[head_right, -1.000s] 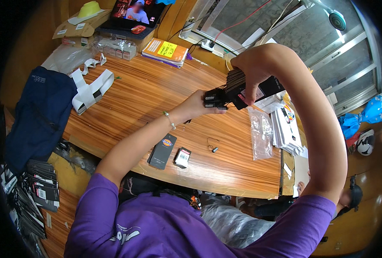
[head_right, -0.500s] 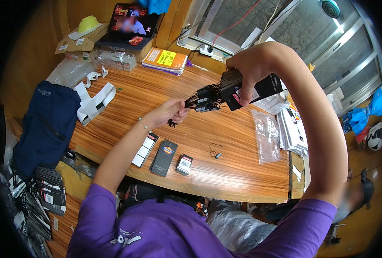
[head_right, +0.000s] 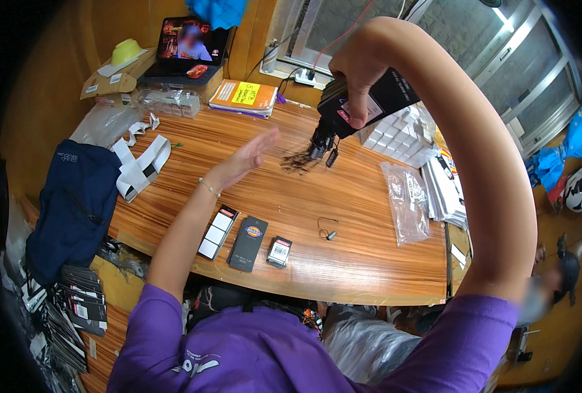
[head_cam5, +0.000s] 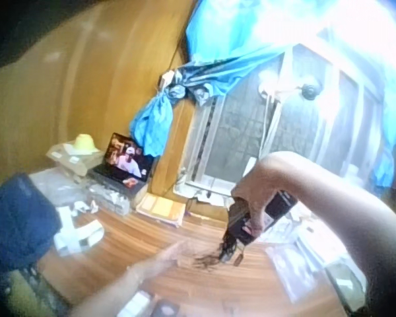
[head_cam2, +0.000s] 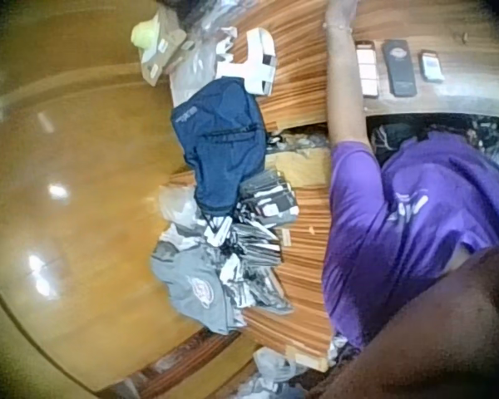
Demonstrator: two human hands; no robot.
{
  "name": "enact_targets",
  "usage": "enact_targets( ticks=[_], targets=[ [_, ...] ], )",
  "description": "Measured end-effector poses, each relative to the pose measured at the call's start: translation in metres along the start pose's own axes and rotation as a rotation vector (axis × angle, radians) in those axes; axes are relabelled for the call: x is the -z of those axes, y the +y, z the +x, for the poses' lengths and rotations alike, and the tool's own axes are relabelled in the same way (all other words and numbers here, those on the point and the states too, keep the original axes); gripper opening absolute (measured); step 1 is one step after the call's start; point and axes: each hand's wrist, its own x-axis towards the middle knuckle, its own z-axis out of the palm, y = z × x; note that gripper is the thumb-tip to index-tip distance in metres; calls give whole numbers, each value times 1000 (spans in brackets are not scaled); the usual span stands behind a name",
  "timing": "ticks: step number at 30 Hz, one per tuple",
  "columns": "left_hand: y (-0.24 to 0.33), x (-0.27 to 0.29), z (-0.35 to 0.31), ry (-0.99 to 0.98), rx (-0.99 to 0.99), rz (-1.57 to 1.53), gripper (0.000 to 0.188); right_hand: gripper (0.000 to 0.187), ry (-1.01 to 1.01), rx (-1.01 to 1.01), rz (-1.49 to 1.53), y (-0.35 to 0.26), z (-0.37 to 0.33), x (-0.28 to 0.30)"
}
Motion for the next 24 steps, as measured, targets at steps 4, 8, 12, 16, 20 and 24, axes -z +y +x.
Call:
enact_targets(
  ticks=[4,8,12,16,20,24],
  targets=[
    [25,-40,24,6,-220,534,121,76,-85,21,36,-17,11,5],
    [26,-77,29,63,-52,367,126,81,-81,26,12,-24,17,4],
    [12,-70,33,59,44,137,73,80,-104,5,27,-26,11,6],
    [13,-59,22,-43,185,-47,21,78,-143,47,100,-11,19,-6],
    [21,-40,7,-49,247,-78,21,76,-133,72,187,6,21,-20],
    [37,-10,-4,-151,216,-139,21,78,-172,189,493,32,39,-50]
  ],
)
